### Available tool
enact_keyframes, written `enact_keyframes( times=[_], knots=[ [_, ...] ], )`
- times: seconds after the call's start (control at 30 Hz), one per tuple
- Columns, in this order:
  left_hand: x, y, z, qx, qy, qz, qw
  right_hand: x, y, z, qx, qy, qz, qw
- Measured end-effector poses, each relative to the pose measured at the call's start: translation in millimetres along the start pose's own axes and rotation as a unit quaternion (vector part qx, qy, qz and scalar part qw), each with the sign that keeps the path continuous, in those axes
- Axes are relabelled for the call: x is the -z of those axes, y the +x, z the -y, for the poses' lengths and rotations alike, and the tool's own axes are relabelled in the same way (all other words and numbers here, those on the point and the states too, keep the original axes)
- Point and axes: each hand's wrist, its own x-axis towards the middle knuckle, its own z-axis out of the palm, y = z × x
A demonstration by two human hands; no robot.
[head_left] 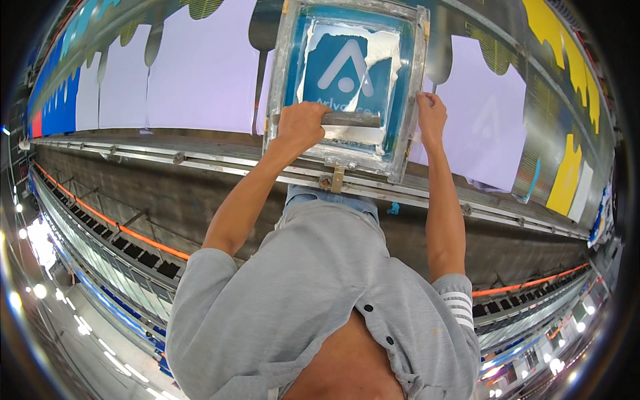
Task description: The person prepares a screen printing station by placing a white t-shirt and a yellow tank top on a conveyor belt. They then use a squeegee to pull white ink across a screen printing frame, applying a logo onto the garments as they move along the line.
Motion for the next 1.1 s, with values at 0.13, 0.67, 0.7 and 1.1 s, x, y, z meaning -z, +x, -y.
enact_keyframes(
  times=[0.13,0.67,0.7,1.1],
  knots=[
    [-3,12,14,0.034,0.066,0.144,0.987,-7,4,-6,0.014,-0.015,-0.013,1.0],
    [72,248,22,-0.094,0.128,0.324,0.933,-5,-7,0,-0.02,-0.014,-0.043,0.999],
    [82,259,12,-0.07,0.147,0.277,0.947,-6,-7,-1,-0.022,-0.012,-0.046,0.999],
    [-35,63,12,-0.113,0.004,-0.123,0.986,-8,8,-19,0.002,-0.039,-0.027,0.999]
  ],
)
